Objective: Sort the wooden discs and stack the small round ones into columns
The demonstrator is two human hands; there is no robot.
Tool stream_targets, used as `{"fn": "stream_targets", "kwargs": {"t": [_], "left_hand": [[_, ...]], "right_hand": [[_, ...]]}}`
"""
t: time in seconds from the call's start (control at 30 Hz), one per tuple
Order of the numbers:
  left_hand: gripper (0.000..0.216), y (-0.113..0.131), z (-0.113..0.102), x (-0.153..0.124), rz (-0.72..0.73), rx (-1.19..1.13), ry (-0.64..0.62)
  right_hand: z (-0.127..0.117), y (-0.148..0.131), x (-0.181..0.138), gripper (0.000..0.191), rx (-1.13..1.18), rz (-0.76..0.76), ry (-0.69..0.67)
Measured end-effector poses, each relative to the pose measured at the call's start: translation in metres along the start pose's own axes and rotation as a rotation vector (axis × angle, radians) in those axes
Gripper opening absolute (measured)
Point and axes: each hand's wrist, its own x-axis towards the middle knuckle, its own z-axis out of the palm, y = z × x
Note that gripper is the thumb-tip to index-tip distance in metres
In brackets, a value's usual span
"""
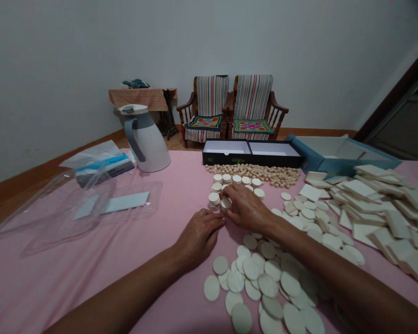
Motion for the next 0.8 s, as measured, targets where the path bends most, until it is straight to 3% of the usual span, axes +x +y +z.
{"fn": "stream_targets", "kwargs": {"t": [0.23,0.4,0.57,0.8], "left_hand": [[0.032,0.000,-0.001,0.000,-0.012,0.017,-0.018],[0.029,0.000,0.000,0.000,-0.004,-0.006,0.017],[0.028,0.000,0.002,-0.002,-0.027,-0.034,0.079],[0.029,0.001,0.003,-0.001,-0.030,-0.047,0.106]], "right_hand": [[-0.023,0.005,-0.019,0.023,0.068,0.013,-0.008],[-0.039,0.009,-0.049,0.021,0.082,0.046,-0.320],[-0.030,0.011,-0.063,0.031,0.082,-0.042,-0.396],[-0.022,0.015,-0.063,0.029,0.044,-0.088,-0.439]]}}
